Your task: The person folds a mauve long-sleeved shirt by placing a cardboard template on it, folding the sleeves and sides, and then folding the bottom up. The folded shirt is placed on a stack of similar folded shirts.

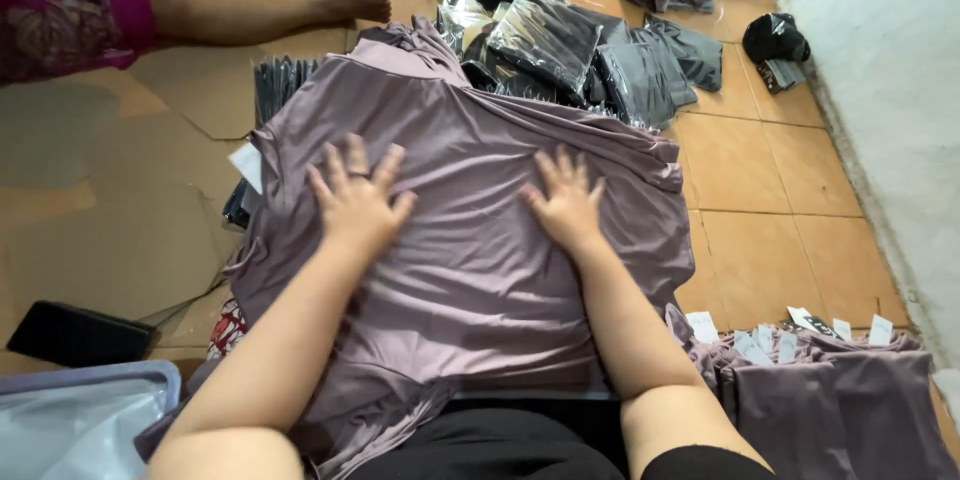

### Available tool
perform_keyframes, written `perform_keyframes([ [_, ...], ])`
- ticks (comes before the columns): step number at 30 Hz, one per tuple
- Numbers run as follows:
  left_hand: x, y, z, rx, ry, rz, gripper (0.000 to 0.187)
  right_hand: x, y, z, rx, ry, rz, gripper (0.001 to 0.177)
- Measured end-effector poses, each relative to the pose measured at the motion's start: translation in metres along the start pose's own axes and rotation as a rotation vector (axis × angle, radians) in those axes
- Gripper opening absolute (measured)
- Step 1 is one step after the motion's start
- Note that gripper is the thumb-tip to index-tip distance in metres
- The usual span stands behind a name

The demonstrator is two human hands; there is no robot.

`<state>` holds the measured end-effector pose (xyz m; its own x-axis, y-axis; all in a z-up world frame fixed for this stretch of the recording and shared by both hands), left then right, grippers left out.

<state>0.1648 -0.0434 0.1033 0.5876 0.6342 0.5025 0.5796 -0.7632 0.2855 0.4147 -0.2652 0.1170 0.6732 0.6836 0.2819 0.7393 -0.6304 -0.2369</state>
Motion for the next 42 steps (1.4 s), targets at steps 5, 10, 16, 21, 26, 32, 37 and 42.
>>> perform_keyframes([
  [5,0.011,-0.034,0.012,0.151,-0.058,-0.028,0.079,0.048,0.05,-0.008,-0.121,0.038,0.16,0.068],
  [10,0.012,-0.032,0.01,0.162,-0.072,-0.048,0.078,0.103,0.129,0.023,-0.041,0.076,0.282,0.069],
  [16,0.015,-0.032,0.008,0.168,-0.156,-0.055,0.079,0.116,0.16,0.033,0.202,0.011,0.401,0.057],
  [21,0.009,-0.039,0.018,0.119,-0.073,0.01,0.076,0.049,0.1,-0.012,0.129,0.17,0.375,0.062],
  [26,-0.026,-0.032,-0.011,-0.069,0.077,0.177,0.062,-0.071,0.07,-0.025,-0.057,0.29,0.134,0.067],
  [32,-0.09,-0.042,-0.067,-0.074,0.019,0.146,0.066,-0.189,0.066,-0.062,0.042,-0.003,0.305,0.08],
  [37,-0.129,-0.094,-0.063,-0.033,-0.011,-0.125,0.077,-0.243,0.135,-0.046,0.092,-0.046,0.372,0.083],
  [42,-0.139,-0.09,-0.078,-0.485,-0.026,-0.865,0.1,-0.258,0.191,-0.042,0.359,0.026,0.939,0.084],
])
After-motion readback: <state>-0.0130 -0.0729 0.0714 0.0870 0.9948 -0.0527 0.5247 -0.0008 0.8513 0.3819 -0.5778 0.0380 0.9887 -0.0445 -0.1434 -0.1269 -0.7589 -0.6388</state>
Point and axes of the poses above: each hand's wrist, its own x-axis towards the middle knuckle, its own z-axis out of the palm, y = z × x, the point moved 2 cm from there along x, towards the middle knuckle, and after that the axes turned 15 degrees about y, right-handed, at the moved point
